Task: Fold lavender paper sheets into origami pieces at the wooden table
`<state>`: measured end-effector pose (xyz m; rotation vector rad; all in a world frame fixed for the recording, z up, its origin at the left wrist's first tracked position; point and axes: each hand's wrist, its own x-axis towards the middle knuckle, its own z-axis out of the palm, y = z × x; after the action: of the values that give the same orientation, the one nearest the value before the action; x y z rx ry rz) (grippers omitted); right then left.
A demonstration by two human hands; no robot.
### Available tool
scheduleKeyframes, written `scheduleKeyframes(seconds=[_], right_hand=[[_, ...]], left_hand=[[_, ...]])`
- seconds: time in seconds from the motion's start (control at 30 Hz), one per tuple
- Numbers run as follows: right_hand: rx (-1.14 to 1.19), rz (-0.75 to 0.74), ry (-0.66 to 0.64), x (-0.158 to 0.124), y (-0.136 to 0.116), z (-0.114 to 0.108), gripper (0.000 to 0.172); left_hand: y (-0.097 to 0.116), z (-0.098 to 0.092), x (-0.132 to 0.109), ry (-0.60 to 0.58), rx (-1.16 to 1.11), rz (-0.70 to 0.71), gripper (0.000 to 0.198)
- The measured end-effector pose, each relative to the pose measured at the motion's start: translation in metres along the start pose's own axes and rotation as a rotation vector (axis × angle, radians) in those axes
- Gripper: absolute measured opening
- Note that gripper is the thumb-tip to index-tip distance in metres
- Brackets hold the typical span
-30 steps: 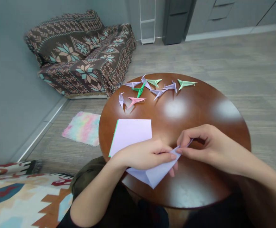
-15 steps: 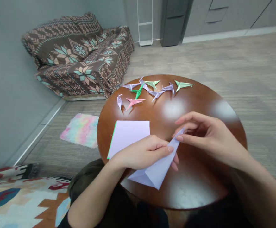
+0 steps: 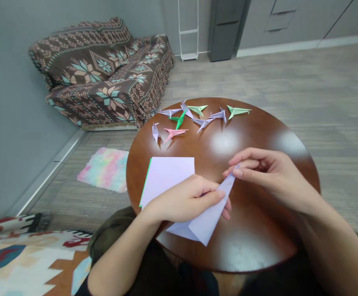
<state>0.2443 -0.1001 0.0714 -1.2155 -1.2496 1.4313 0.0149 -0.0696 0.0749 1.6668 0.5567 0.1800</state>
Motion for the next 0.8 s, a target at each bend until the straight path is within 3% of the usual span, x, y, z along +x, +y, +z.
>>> scheduleKeyframes(seconds=[0.17, 0.33, 0.43, 0.57, 0.7, 0.8], right_hand=[[-0.078, -0.042, -0.065, 0.001, -0.005, -0.013, 0.022], [-0.171, 0.027, -0.407, 0.005, -0.005, -0.024, 0.026], [-0.183, 0.071, -0.534, 0.009, -0.002, -0.026, 0.027], [-0.153, 0.02, -0.39, 0.008, -0.003, -0.02, 0.027], [-0.03, 0.021, -0.254, 0.005, -0.003, -0.004, 0.023], [0.036, 0.027, -0.126, 0.005, 0.002, 0.004, 0.022]], left_hand=[[0.002, -0.009, -0.008, -0.105, 0.042, -0.054, 0.044], [0.003, -0.017, -0.013, -0.246, 0.181, -0.069, 0.035], [0.0, -0.012, -0.009, -0.249, 0.23, -0.047, 0.034], [-0.003, 0.0, 0.001, -0.088, 0.121, -0.041, 0.04], [-0.002, 0.014, 0.008, 0.133, -0.181, 0.016, 0.04], [-0.001, 0.022, 0.011, 0.22, -0.336, 0.068, 0.042]])
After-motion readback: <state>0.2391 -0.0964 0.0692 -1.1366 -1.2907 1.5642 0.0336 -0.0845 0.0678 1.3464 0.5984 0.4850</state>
